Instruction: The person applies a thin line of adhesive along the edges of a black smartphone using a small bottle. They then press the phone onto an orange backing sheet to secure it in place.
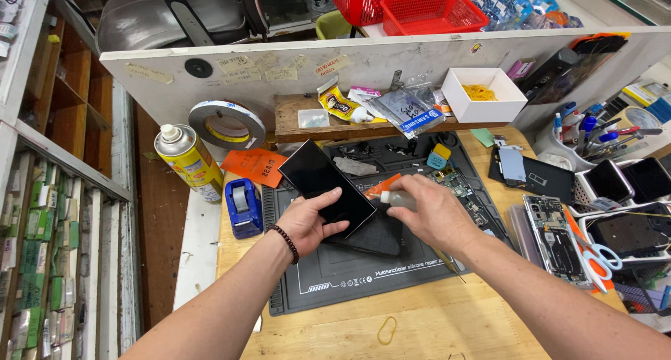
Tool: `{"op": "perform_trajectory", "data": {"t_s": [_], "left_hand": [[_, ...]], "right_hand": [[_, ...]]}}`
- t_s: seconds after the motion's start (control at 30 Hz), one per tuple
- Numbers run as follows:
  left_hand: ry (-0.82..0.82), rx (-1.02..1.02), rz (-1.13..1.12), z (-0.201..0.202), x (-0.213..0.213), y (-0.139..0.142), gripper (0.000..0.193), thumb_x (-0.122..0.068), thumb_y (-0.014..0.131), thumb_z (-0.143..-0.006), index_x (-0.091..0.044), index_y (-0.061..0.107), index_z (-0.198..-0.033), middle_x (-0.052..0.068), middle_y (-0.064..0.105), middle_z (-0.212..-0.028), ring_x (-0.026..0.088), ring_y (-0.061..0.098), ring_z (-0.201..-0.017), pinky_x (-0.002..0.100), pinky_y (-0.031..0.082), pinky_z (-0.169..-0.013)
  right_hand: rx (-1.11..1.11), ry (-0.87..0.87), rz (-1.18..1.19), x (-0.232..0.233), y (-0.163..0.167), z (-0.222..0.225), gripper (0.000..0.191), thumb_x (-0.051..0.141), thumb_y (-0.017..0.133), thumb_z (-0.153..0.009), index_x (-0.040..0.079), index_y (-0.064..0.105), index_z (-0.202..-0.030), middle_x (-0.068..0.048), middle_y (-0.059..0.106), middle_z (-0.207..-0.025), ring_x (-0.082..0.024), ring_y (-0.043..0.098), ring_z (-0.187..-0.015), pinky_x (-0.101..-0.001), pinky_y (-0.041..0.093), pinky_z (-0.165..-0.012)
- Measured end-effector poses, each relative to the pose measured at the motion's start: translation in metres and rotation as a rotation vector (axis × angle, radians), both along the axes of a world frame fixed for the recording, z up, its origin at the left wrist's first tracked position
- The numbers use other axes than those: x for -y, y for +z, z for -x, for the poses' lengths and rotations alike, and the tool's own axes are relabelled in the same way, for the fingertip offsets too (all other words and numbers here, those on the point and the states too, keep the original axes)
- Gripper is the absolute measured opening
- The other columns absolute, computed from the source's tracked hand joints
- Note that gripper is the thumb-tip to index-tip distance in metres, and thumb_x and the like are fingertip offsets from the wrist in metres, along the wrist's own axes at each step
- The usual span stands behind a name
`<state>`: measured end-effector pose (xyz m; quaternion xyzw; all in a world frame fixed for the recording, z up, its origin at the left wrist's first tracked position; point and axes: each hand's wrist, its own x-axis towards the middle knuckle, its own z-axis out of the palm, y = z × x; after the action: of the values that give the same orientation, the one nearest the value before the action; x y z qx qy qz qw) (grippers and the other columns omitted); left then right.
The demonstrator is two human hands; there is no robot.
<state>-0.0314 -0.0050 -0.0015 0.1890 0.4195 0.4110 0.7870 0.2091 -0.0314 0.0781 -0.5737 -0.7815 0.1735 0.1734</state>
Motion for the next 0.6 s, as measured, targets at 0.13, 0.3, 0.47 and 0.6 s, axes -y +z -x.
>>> {"op": "perform_trajectory", "data": {"t_s": [0.13,0.3,0.47,0.6], "left_hand": [[-0.006,0.008,0.002,0.0007,-0.0011,-0.0013,0.028,-0.019,0.077,-0.087,-0.004,0.068,-0.109,0.007,0.073,-0.105,0.020,0.072,-0.094,0.036,0.064,-0.071],[-0.012,0.007,0.005,0.0001,-0.0027,-0.0034,0.029,-0.019,0.077,-0.087,-0.004,0.068,-0.110,0.009,0.073,-0.104,0.021,0.072,-0.092,0.036,0.064,-0.070],[-0.016,0.005,0.003,-0.0001,-0.0030,-0.0027,0.031,-0.019,0.077,-0.086,-0.004,0.068,-0.111,0.008,0.073,-0.104,0.021,0.072,-0.092,0.037,0.064,-0.069],[-0.002,-0.014,0.026,0.0003,-0.0024,-0.0016,0.031,-0.019,0.076,-0.086,-0.006,0.065,-0.113,0.007,0.073,-0.104,0.020,0.072,-0.092,0.037,0.064,-0.070]], "right_hand": [[0.047,-0.005,0.032,-0.0022,0.0003,0.0018,0.036,0.024,0.078,-0.082,0.011,0.064,-0.112,-0.009,0.067,-0.106,-0.032,0.068,-0.100,-0.0423,0.053,-0.087],[0.126,0.013,0.021,-0.0053,0.0018,0.0005,0.036,0.025,0.078,-0.082,0.013,0.065,-0.113,-0.007,0.067,-0.104,-0.032,0.067,-0.100,-0.0429,0.052,-0.087],[0.099,0.003,0.002,-0.0044,0.0000,0.0002,0.036,0.026,0.079,-0.081,0.013,0.065,-0.111,-0.006,0.067,-0.104,-0.032,0.068,-0.098,-0.0430,0.053,-0.084],[0.057,-0.009,-0.011,-0.0021,-0.0014,0.0026,0.035,0.026,0.078,-0.081,0.013,0.065,-0.110,-0.006,0.067,-0.103,-0.031,0.069,-0.095,-0.0424,0.055,-0.081]]}}
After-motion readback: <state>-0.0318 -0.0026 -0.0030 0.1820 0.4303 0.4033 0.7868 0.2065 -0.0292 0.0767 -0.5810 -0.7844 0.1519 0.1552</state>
